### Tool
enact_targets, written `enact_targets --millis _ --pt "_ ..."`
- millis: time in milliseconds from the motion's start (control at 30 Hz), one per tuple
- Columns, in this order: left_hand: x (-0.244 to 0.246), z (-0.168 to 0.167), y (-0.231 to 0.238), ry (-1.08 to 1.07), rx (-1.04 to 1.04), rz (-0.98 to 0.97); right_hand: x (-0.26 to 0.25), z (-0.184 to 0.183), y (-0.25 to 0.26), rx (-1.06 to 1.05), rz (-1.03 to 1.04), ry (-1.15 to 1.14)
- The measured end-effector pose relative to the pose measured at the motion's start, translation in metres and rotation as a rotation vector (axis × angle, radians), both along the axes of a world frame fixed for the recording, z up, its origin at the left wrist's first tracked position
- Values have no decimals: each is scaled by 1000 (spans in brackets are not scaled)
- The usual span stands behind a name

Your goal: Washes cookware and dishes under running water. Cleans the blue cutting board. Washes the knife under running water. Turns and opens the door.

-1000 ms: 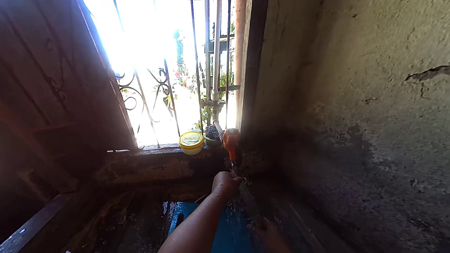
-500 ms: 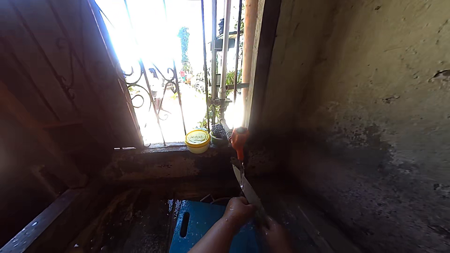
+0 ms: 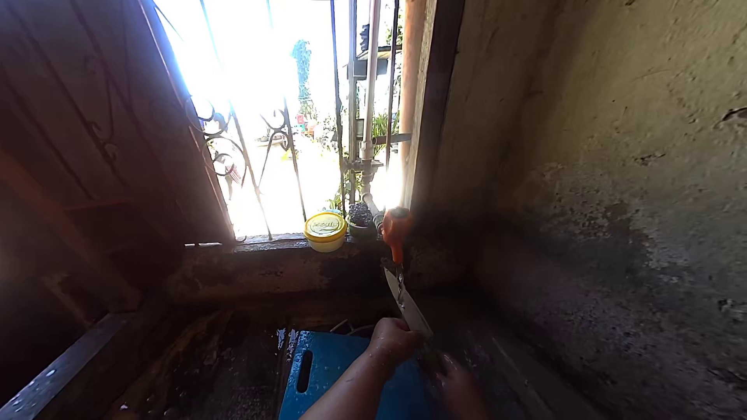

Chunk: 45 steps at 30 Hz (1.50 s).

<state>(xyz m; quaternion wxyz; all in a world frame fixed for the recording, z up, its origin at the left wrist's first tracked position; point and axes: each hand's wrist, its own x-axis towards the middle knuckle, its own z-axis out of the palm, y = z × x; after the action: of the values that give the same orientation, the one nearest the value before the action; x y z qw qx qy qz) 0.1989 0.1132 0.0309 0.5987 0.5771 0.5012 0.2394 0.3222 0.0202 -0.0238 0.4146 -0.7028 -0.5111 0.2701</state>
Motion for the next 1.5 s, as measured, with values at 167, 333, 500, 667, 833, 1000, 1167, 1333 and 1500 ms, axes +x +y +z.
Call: enact_targets --millis 167,333,500,667,833,1000,1167,1333,1500 --pt "1 5 0 -56 -74 -10 -1 0 -1 25 -13 27" --pt "2 9 2 -151 -116 45 8 -2 1 0 -5 61" --pt "14 -8 -11 -171 -39 50 8 2 -1 -44 3 -16" --pt "11 -8 -12 -140 -99 -10 13 2 -1 -40 14 -9" --pt "5 25 2 -117 -106 -34 31 3 -5 -83 -15 115" --pt "-5 55 20 -107 -48 -35 49 0 -8 -182 -72 151" --pt "-11 69 32 -158 24 147 52 -3 -6 -180 -114 162" --pt "-26 66 42 -255 94 474 55 -6 -4 -170 -147 156" --pt "-13 17 0 -123 -32 107 38 -3 1 -167 -20 114"
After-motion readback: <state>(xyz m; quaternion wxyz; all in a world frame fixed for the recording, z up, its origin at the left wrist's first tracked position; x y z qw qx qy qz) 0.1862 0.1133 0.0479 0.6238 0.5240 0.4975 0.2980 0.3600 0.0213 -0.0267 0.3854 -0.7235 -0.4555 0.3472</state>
